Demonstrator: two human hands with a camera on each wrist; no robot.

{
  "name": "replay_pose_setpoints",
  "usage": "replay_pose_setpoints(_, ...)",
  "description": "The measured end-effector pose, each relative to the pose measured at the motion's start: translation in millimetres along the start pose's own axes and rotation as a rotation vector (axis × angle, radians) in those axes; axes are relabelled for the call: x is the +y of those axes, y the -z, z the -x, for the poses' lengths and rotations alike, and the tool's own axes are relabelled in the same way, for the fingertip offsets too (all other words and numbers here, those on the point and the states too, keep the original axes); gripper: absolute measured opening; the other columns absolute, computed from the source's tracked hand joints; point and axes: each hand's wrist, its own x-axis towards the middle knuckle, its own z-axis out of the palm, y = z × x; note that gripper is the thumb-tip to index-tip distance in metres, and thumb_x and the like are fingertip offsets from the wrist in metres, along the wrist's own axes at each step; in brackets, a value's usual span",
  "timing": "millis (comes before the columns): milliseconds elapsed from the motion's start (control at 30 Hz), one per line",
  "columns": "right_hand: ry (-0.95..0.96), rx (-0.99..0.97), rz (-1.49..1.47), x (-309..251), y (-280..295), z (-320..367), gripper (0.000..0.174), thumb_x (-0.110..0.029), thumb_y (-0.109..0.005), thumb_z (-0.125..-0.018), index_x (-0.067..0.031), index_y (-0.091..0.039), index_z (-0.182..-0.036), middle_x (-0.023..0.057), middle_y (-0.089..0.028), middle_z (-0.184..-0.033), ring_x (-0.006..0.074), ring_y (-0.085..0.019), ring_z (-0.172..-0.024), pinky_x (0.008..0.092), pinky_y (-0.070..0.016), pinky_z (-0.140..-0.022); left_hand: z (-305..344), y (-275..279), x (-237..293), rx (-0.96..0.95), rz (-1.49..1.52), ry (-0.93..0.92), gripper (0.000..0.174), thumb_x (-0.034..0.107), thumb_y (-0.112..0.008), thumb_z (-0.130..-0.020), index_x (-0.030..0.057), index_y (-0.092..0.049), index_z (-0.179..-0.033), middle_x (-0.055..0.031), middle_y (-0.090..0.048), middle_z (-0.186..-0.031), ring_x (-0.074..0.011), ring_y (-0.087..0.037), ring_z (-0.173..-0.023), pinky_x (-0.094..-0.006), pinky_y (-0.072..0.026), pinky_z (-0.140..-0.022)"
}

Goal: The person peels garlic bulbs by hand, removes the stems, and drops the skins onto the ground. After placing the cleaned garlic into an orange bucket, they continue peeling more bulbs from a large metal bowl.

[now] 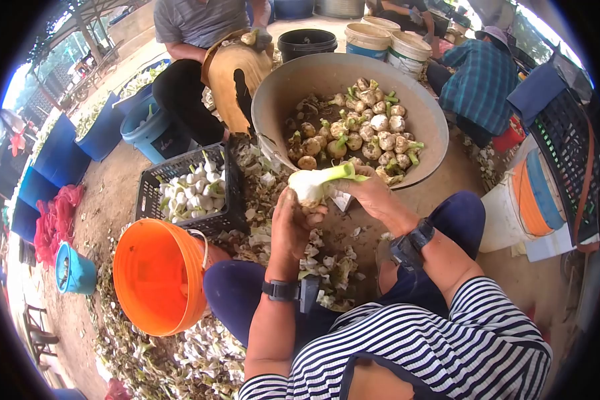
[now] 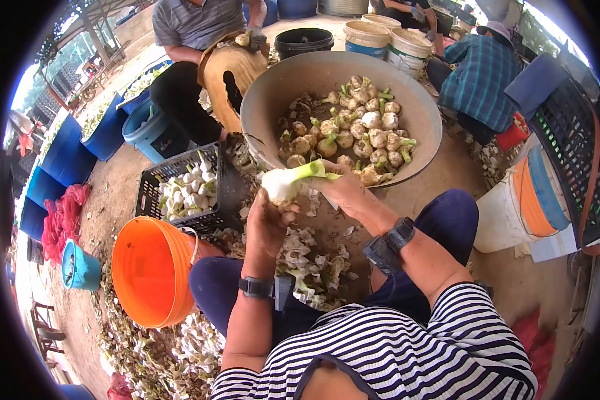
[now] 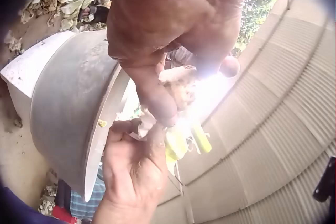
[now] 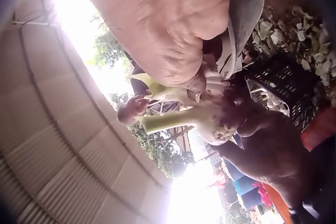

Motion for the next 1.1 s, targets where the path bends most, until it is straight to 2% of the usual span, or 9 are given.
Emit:
replay_pose_setpoints(67, -0.042, 0.017, -0.006, -2, -5, 4, 0.024, -0.011, -0.068, -0.088, -0.0009, -0.065, -0.109, 0.0031, -0.066, -0.103, 0.0087, -0.058, -0.093, 0.0239, -0.0465, -0.082, -3, 10, 2, -0.073, 0.156, 0.092, 0.043, 0.032, -0.044, -0.1, 0.0018, -0.045, -0.131, -0.0145, -0.06, -0.111, -0.0213, -0.059, -0.097, -0.0286, -0.0543, -0.07)
replay_pose_setpoints(167, -0.018, 0.039, 0.064, -5, -8, 5, 0.025, -0.015, -0.067, -0.089, -0.0009, -0.065, -0.109, 0.002, -0.067, -0.1, 0.0078, -0.058, -0.087, 0.0236, -0.0468, -0.077, -6, -7, -5, 0.379, -0.743, -0.282, 0.037, 0.028, -0.051, -0.097, 0.0005, -0.051, -0.122, -0.0125, -0.062, -0.102, -0.0233, -0.061, -0.088, -0.0278, -0.051, -0.069)
replay_pose_setpoints(200, -0.015, 0.036, 0.153, -8, -8, 5, 0.026, -0.017, -0.067, -0.089, -0.0007, -0.065, -0.109, 0.002, -0.067, -0.099, 0.0076, -0.058, -0.086, 0.0239, -0.0469, -0.075, -13, -4, -4, 0.424, -1.358, -0.74, 0.028, 0.021, -0.056, -0.094, -0.0004, -0.058, -0.112, -0.0096, -0.062, -0.1, -0.0197, -0.06, -0.087, -0.0288, -0.0491, -0.069)
replay_pose_setpoints(300, -0.006, 0.082, 0.481, -14, -10, 7, 0.025, -0.021, -0.066, -0.09, -0.0017, -0.064, -0.105, 0.0038, -0.067, -0.091, 0.0104, -0.058, -0.081, 0.0266, -0.0469, -0.072, -10, -7, -6, 0.304, -1.436, -0.715, 0.022, 0.012, -0.062, -0.089, -0.0018, -0.061, -0.107, -0.0066, -0.062, -0.097, -0.0151, -0.06, -0.088, -0.0278, -0.0479, -0.072)
replay_pose_setpoints(433, 0.204, 0.175, 0.895, -3, 3, -4, 0.016, -0.015, -0.065, -0.086, -0.0041, -0.064, -0.098, 0.008, -0.063, -0.088, 0.0245, -0.06, -0.081, 0.0361, -0.0468, -0.073, -9, -5, -10, 0.258, -0.489, -0.232, 0.017, 0.009, -0.064, -0.088, -0.001, -0.064, -0.102, -0.0071, -0.065, -0.097, -0.0127, -0.06, -0.084, -0.0258, -0.0482, -0.074)
replay_pose_setpoints(700, 0.37, -0.261, 1.592, 0, -8, 19, 0.019, -0.005, -0.061, -0.072, -0.0069, -0.063, -0.091, 0.0099, -0.054, -0.084, 0.0294, -0.054, -0.08, 0.0396, -0.0408, -0.073, -9, 0, -1, 0.466, 0.131, -0.159, 0.024, 0.016, -0.059, -0.093, -0.0025, -0.059, -0.108, -0.0101, -0.066, -0.102, -0.0186, -0.065, -0.09, -0.0326, -0.054, -0.081)
replay_pose_setpoints(867, -0.085, -0.065, 0.045, -27, -21, 24, 0.026, 0.003, -0.058, -0.088, -0.0024, -0.055, -0.113, 0.0065, -0.059, -0.113, 0.016, -0.055, -0.11, 0.0364, -0.0496, -0.089, -16, 34, -15, 0.604, 0.085, -0.187, 0.025, 0.016, -0.063, -0.091, -0.0005, -0.057, -0.108, -0.0082, -0.064, -0.104, -0.0165, -0.066, -0.089, -0.0273, -0.0566, -0.071)
replay_pose_setpoints(967, 0.141, 0.091, -0.65, -30, 5, 0, 0.03, -0.005, -0.059, -0.086, -0.0024, -0.056, -0.116, 0.0049, -0.063, -0.107, 0.0198, -0.061, -0.092, 0.0419, -0.0498, -0.082, -15, 31, -14, 0.678, 0.055, -0.176, 0.024, 0.016, -0.064, -0.09, 0.0018, -0.057, -0.108, -0.0071, -0.064, -0.103, -0.0171, -0.065, -0.088, -0.0279, -0.0575, -0.069)
replay_pose_setpoints(1100, 0.013, -0.547, 0.928, -55, 3, 18, 0.04, -0.017, -0.06, -0.088, -0.0022, -0.053, -0.125, 0.0127, -0.063, -0.113, 0.0265, -0.06, -0.104, 0.0405, -0.0462, -0.092, -16, 24, -11, 0.664, -0.002, -0.181, 0.028, 0.022, -0.062, -0.092, 0.0046, -0.054, -0.112, -0.0061, -0.064, -0.102, -0.0168, -0.066, -0.087, -0.0269, -0.0565, -0.066)
